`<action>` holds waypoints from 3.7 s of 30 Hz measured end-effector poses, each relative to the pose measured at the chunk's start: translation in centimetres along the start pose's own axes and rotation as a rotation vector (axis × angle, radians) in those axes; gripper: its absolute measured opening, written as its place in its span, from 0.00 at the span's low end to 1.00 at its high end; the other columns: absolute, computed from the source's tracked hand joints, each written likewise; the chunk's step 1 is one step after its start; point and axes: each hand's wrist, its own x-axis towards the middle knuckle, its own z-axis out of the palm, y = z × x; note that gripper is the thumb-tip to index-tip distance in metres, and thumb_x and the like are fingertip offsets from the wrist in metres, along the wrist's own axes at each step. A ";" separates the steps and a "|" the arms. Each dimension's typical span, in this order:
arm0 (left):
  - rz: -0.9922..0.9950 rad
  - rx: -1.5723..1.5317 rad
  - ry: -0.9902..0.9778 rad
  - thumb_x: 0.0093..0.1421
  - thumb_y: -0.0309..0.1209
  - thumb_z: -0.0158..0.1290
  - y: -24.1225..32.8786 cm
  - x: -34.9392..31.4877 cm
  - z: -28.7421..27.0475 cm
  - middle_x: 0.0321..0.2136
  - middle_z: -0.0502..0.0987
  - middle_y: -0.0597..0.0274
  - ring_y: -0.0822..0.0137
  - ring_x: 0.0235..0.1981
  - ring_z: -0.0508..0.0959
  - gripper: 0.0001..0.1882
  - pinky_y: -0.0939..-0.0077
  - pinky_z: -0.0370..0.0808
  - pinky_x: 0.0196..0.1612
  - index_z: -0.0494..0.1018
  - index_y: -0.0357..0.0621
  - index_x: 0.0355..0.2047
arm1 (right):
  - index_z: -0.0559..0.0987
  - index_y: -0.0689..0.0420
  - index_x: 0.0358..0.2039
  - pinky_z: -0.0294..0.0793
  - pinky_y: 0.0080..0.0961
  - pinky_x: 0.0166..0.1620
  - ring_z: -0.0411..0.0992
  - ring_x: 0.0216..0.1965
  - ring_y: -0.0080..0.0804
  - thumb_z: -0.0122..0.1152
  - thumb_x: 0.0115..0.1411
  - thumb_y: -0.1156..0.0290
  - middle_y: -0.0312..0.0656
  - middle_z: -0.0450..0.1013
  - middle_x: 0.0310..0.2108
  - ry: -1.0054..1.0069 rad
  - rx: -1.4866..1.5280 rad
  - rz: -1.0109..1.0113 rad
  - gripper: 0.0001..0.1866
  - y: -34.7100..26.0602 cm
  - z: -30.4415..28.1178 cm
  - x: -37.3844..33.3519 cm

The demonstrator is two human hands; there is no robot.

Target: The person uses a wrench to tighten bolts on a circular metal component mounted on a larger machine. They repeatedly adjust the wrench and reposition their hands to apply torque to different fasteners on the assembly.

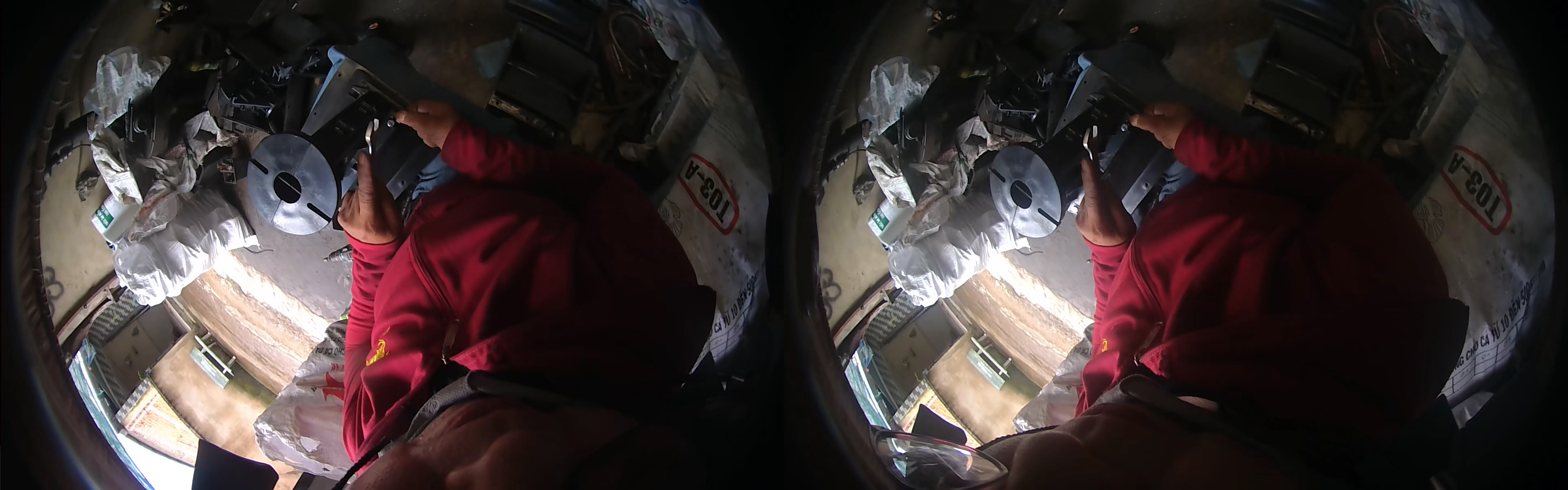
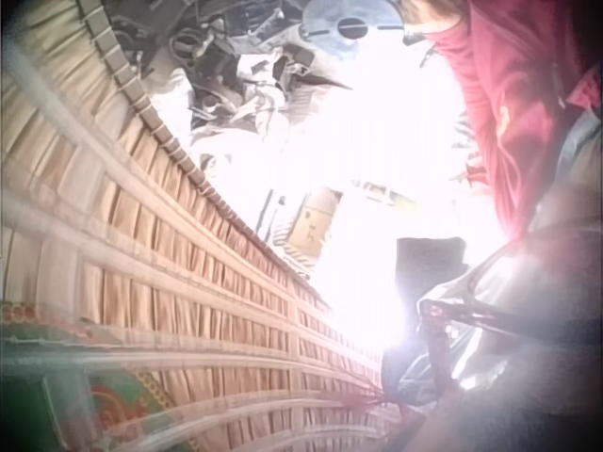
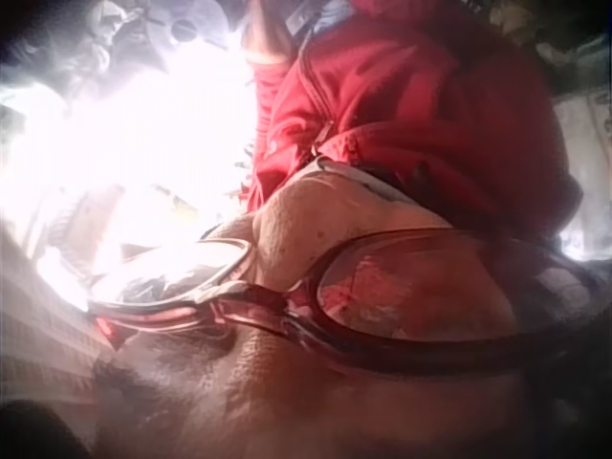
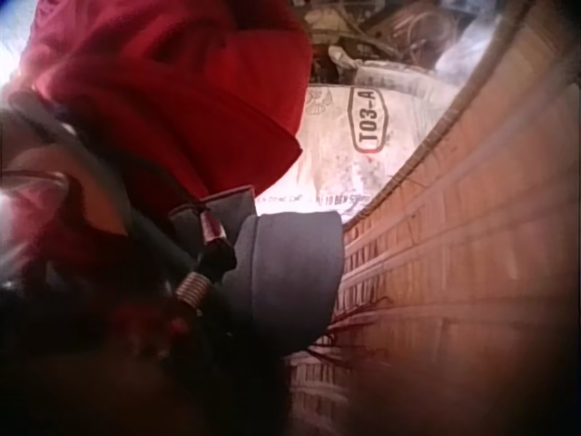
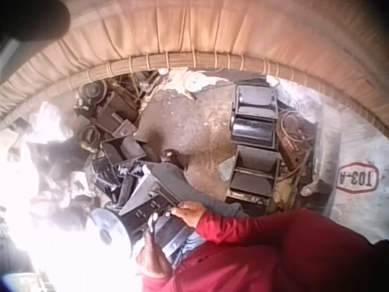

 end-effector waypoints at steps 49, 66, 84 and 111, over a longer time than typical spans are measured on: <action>-0.147 -0.007 -0.196 0.39 0.56 0.67 -4.0 7.3 -12.9 0.48 0.72 0.45 0.52 0.47 0.76 0.53 0.63 0.74 0.46 0.61 0.42 0.61 | 0.71 0.49 0.22 0.46 0.14 0.13 0.50 0.10 0.11 0.66 0.56 0.60 0.23 0.54 0.12 -0.042 -0.051 0.046 0.13 -1.2 0.1 1.3; -0.390 -0.348 -0.149 0.57 0.19 0.48 -0.9 -1.5 -0.3 0.30 0.79 0.46 0.52 0.30 0.81 0.27 0.67 0.76 0.32 0.65 0.49 0.58 | 0.71 0.51 0.23 0.45 0.14 0.13 0.48 0.10 0.11 0.61 0.60 0.64 0.22 0.55 0.12 -0.042 -0.076 -0.042 0.12 -1.8 0.8 -0.2; -0.099 0.152 -0.001 0.48 0.23 0.53 -0.3 0.7 0.2 0.13 0.64 0.63 0.60 0.15 0.70 0.34 0.67 0.72 0.22 0.69 0.66 0.57 | 0.73 0.52 0.20 0.50 0.17 0.13 0.55 0.10 0.15 0.67 0.54 0.61 0.28 0.61 0.12 0.016 -0.103 -0.132 0.14 -1.6 0.8 -0.3; -0.087 0.160 0.044 0.57 0.36 0.56 -1.0 3.5 5.2 0.25 0.80 0.65 0.62 0.20 0.80 0.07 0.71 0.73 0.19 0.78 0.55 0.36 | 0.78 0.56 0.26 0.50 0.17 0.14 0.57 0.11 0.16 0.65 0.56 0.60 0.29 0.63 0.12 -0.002 -0.076 -0.209 0.13 -0.1 0.2 1.2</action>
